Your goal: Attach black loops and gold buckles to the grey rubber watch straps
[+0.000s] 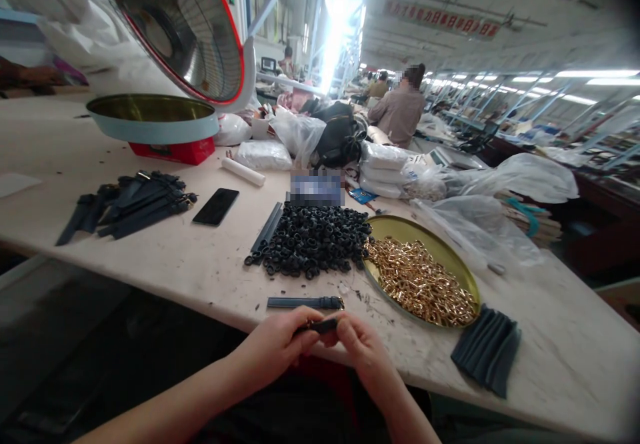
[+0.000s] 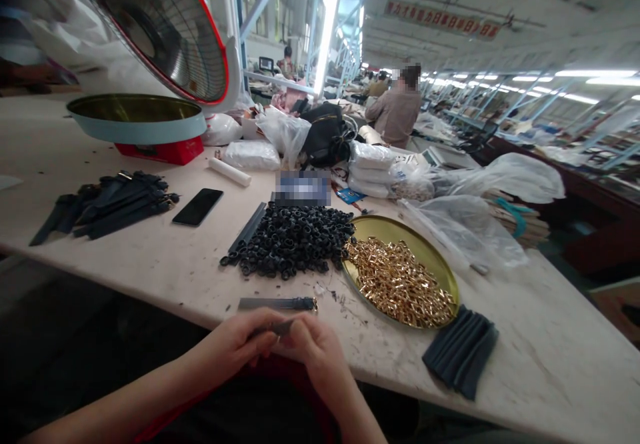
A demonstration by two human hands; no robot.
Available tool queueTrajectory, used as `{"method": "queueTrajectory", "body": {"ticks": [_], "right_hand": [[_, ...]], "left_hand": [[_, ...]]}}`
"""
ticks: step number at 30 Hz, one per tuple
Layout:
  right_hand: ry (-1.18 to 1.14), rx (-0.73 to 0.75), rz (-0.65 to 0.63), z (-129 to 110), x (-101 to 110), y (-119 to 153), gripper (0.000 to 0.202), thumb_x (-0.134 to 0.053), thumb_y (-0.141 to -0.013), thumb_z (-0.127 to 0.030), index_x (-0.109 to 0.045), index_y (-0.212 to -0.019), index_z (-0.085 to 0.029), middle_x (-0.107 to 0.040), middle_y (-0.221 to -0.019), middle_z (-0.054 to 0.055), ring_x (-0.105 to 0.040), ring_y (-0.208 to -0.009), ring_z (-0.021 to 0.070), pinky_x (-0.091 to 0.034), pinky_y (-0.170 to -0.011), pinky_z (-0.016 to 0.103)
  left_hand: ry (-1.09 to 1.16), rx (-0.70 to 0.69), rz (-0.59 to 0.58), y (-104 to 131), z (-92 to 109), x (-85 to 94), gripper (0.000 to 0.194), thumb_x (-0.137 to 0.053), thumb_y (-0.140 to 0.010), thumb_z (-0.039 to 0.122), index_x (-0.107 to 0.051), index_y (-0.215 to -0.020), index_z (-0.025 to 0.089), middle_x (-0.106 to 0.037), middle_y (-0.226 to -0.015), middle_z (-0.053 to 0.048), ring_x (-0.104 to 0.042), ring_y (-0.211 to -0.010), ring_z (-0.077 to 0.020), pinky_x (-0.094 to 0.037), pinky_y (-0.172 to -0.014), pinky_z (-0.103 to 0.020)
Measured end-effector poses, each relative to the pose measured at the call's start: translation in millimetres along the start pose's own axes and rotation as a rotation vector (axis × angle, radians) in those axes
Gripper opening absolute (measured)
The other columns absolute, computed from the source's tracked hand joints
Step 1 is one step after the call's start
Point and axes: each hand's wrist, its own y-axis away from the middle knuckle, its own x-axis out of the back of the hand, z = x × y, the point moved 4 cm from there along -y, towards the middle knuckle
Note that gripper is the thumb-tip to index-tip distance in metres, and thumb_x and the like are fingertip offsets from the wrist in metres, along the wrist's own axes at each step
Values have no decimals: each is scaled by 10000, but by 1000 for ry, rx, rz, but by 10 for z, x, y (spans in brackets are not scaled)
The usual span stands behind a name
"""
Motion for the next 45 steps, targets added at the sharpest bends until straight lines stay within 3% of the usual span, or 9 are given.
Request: {"method": "queueTrajectory", "body": {"ticks": [4,8,11,16,23,31,36,41,45], "right_hand": [[581,52,362,106,600,-567,285,-405,-833,-403,-574,-809,-174,-581,-707,44,-535,-684,177,-407,-637,287],[760,32,377,310,808,-1021,113,-508,-735,-256,-570,-673,-186,-563,-713,65,-514,-732,213,-372,-694,329],[782,16,367,399,833,-1122,56,-524,-691,-205,-544,-638,-197,-534,-693,47,-494,-697,200,-362,-675,317],[689,-10,384,370,823,-974,115,-541,-716,-305,-531,-710,-190,-528,-715,27,-484,-645,168,-378,-625,291],[-234,-215,111,164,349,-515,273,-665,-675,-403,-539,-706,-162,-522,-622,-25,-471,-576,105,-380,-586,244],[-214,-107,134,-27,157,-103,313,-699,-641,-413,-601,-808,-168,-549,-599,-28,-484,-563,107,-386,-569,249],[-239,-139,98,10,61,77,245,-648,-718,-380,-616,-839,-170,-542,-597,-35,-463,-571,88,-363,-593,233],[-460,-208,102,57,-102,170,229,-668,-696,-374,-602,-795,-178,-525,-627,-41,-433,-546,76,-347,-557,215],[-452,-188,156,64,-144,198,241,-676,-683,-383,-591,-772,-175,-500,-590,-50,-424,-537,79,-349,-546,209]], "left_hand": [[-76,38,48,-224,-87,69,236,-378,-846,344,-533,-837,166,-484,-576,51,-446,-529,-95,-327,-525,-197],[-54,78,41,-423,-146,117,241,-378,-846,352,-521,-800,163,-476,-555,57,-445,-550,-99,-323,-554,-202],[-24,114,40,-514,-148,156,246,-371,-845,353,-512,-791,159,-468,-557,56,-443,-551,-100,-326,-553,-204],[-43,131,108,-603,-85,214,232,-389,-832,343,-505,-740,164,-475,-534,55,-434,-514,-95,-315,-525,-203],[-17,10,190,-560,3,113,266,-389,-833,379,-531,-777,162,-492,-556,45,-444,-507,-90,-315,-494,-189],[-146,5,46,-154,87,19,267,-402,-811,353,-542,-700,156,-462,-527,48,-411,-485,-85,-258,-450,-195],[-166,-49,80,19,156,-40,247,-403,-828,331,-537,-717,155,-499,-542,37,-450,-526,-101,-300,-493,-201],[-130,-136,226,104,170,-117,255,-374,-853,297,-554,-755,145,-565,-673,3,-492,-631,-119,-362,-595,-219],[-49,-145,208,154,152,-133,193,-408,-815,200,-523,-957,138,-602,-844,-29,-526,-758,-138,-399,-704,-245]]}}
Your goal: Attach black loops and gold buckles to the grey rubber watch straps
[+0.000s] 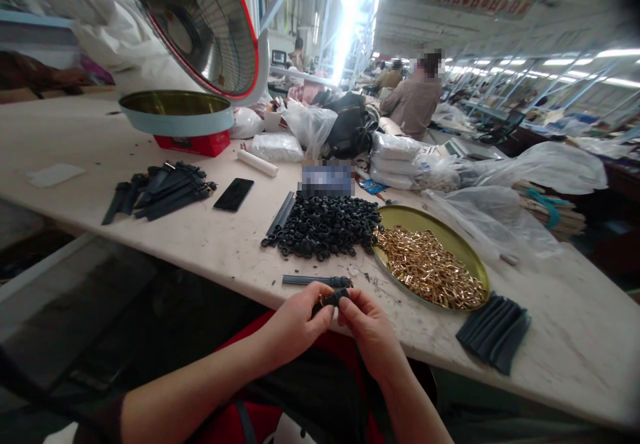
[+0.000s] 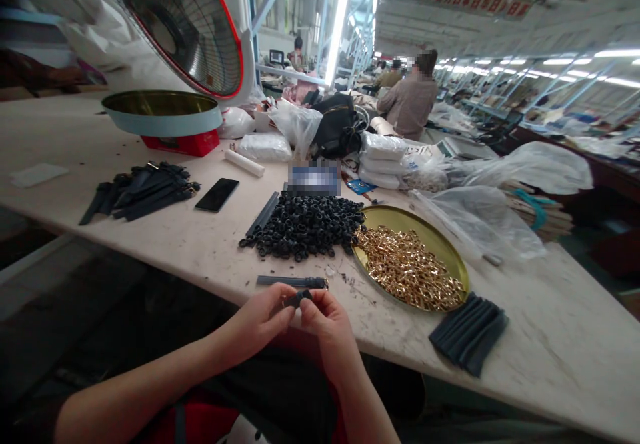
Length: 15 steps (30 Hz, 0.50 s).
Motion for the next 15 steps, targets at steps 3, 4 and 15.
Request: {"method": "queueTrajectory", "body": {"ticks": [3,4,15], "right_hand": [[74,30,5,11,-11,-4,245,-678,-678,-387,-585,-765,-177,-529,-613,-42,-459,-570,87,-380,-581,213],[79,22,-9,24,-24,-9,256,-683,-668,-392,-578,-766,-180,-552,-644,-33,-482,-592,97,-397,-598,224],[-194,-200,-111,94,-89,-116,249,-628,-726,-433,-533,-766,-206,-558,-647,-33,-479,-547,91,-401,-558,226]], "left_hand": [[59,27,-93,25,0,17,314,-390,-780,112,-431,-1090,142,-595,-815,-16,-535,-746,-128,-410,-686,-236],[73,36,-115,25,-3,26,317,-379,-784,109,-419,-1097,143,-590,-783,-9,-536,-725,-122,-411,-669,-231],[6,200,-75,-150,-241,124,291,-460,-803,309,-435,-1056,166,-567,-638,35,-522,-540,-114,-368,-518,-213]]}}
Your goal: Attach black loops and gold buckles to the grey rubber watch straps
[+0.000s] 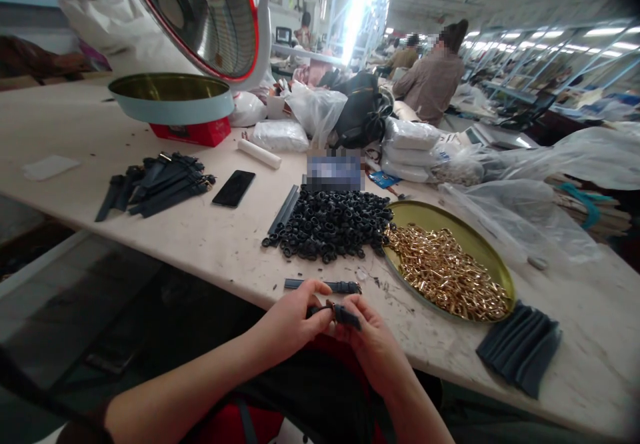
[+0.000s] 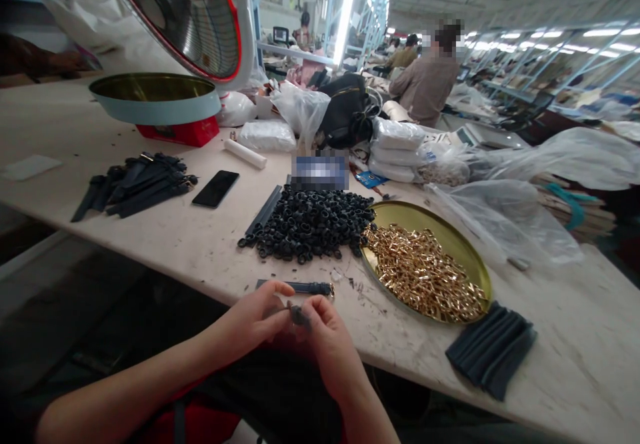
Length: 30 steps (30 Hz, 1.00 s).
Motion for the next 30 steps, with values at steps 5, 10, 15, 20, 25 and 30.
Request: {"method": "queueTrajectory", "body": {"ticks": [5,10,15,20,25,30], "right_hand": [[-22,-182,-105,56,-27,-97,364,-693,-646,-456,-558,-832,-174,-531,-607,-30,-464,-536,95,-369,-554,225],[-45,-211,-122,73,33,-179,346,-726,-613,-422,-500,-718,-182,-525,-621,-32,-473,-579,105,-370,-592,231],[30,-93,-19,54,173,-273,277,-653,-697,-415,-520,-779,-186,-537,-686,-23,-479,-612,108,-375,-604,233],[426,197,298,-84,298,-304,243,-604,-729,-411,-491,-757,-198,-474,-608,-41,-445,-577,115,-371,-573,235],[745,286,224,-54,228,-169,194,-479,-805,-388,-502,-877,-210,-485,-633,-31,-469,-549,125,-372,-521,240],[942,352,316,33,228,-33,194,-400,-838,-385,-470,-869,-207,-459,-570,-42,-445,-471,122,-345,-464,238]], "left_hand": [[-214,63,64,-111,-31,63,285,-518,-756,400,-503,-933,176,-597,-645,9,-540,-591,-152,-338,-524,-228],[-278,92,37,-228,-37,75,262,-511,-754,439,-545,-784,181,-628,-724,-19,-553,-657,-165,-343,-555,-232],[-187,93,-32,-277,-8,85,209,-530,-755,368,-590,-841,188,-641,-797,-13,-561,-729,-166,-371,-605,-231],[142,163,-210,-246,-4,31,251,-525,-755,287,-564,-967,158,-609,-727,10,-544,-578,-115,-402,-543,-213],[204,128,-244,-204,-7,-60,267,-505,-763,241,-566,-1009,154,-609,-656,16,-567,-601,-122,-420,-582,-215],[153,78,-279,-119,61,-152,254,-499,-760,239,-585,-983,153,-637,-736,-10,-588,-626,-128,-433,-602,-213]]}}
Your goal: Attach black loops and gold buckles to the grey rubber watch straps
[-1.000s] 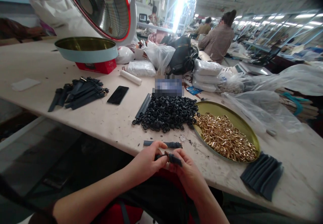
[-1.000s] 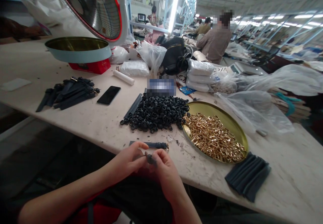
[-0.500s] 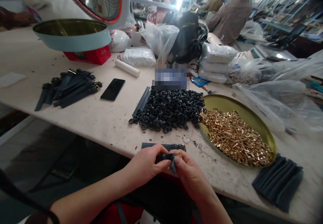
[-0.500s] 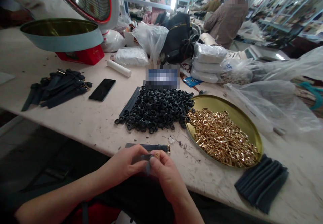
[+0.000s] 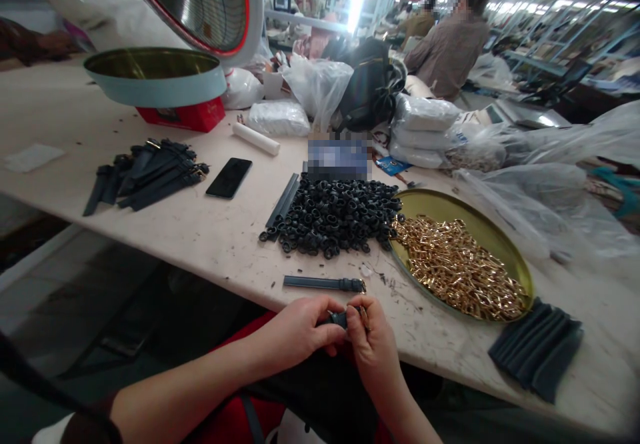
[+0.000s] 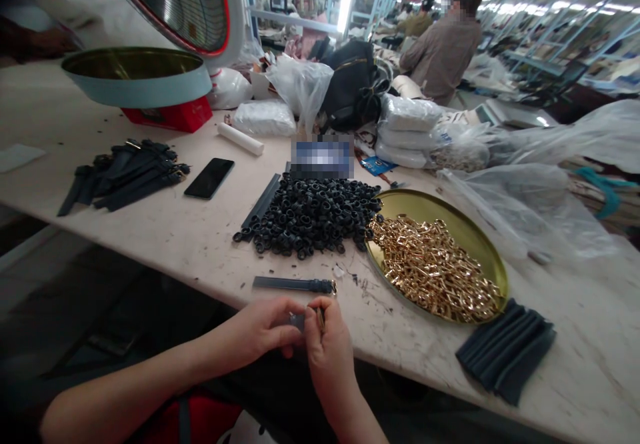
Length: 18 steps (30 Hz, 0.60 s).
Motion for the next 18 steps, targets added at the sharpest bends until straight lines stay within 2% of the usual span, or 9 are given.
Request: {"method": "queueTrajectory", "body": {"ticks": [5,7,11,14,18], "right_hand": [[58,44,87,-16,-32,108,243,-362,-850,-409,-471,-883,-194,-526,-630,-5,-507,-532,146,-365,-499,255],[26,74,37,-44,-30,161,241,-360,-859,-407,-468,-884,-193,-523,-618,-11,-506,-527,142,-367,-500,251],[-150,84,-180,-89,-10,265,227,-335,-887,-396,-452,-891,-202,-496,-580,-35,-482,-506,122,-355,-477,226],[-208,102,-222,-106,30,323,235,-335,-890,-402,-456,-907,-202,-487,-603,-32,-469,-533,118,-356,-491,222],[-171,129,-259,-108,43,412,232,-349,-890,-394,-477,-884,-201,-463,-623,-30,-447,-564,115,-353,-518,220]], "left_hand": [[31,16,-20,70,-17,-76,272,-460,-781,241,-564,-1011,140,-639,-711,-20,-605,-644,-137,-439,-586,-213],[66,29,-19,95,-51,-100,302,-464,-779,247,-539,-1050,137,-633,-687,-20,-608,-639,-144,-439,-570,-219],[108,44,-77,161,-63,-145,377,-464,-749,174,-479,-1123,126,-626,-712,-21,-603,-637,-139,-453,-590,-240],[138,64,-123,228,-33,-154,397,-465,-722,138,-477,-1119,130,-619,-712,-12,-591,-611,-128,-462,-599,-248],[137,52,-173,326,-25,-176,345,-478,-705,133,-530,-1045,152,-607,-706,6,-582,-596,-109,-453,-587,-222]]}}
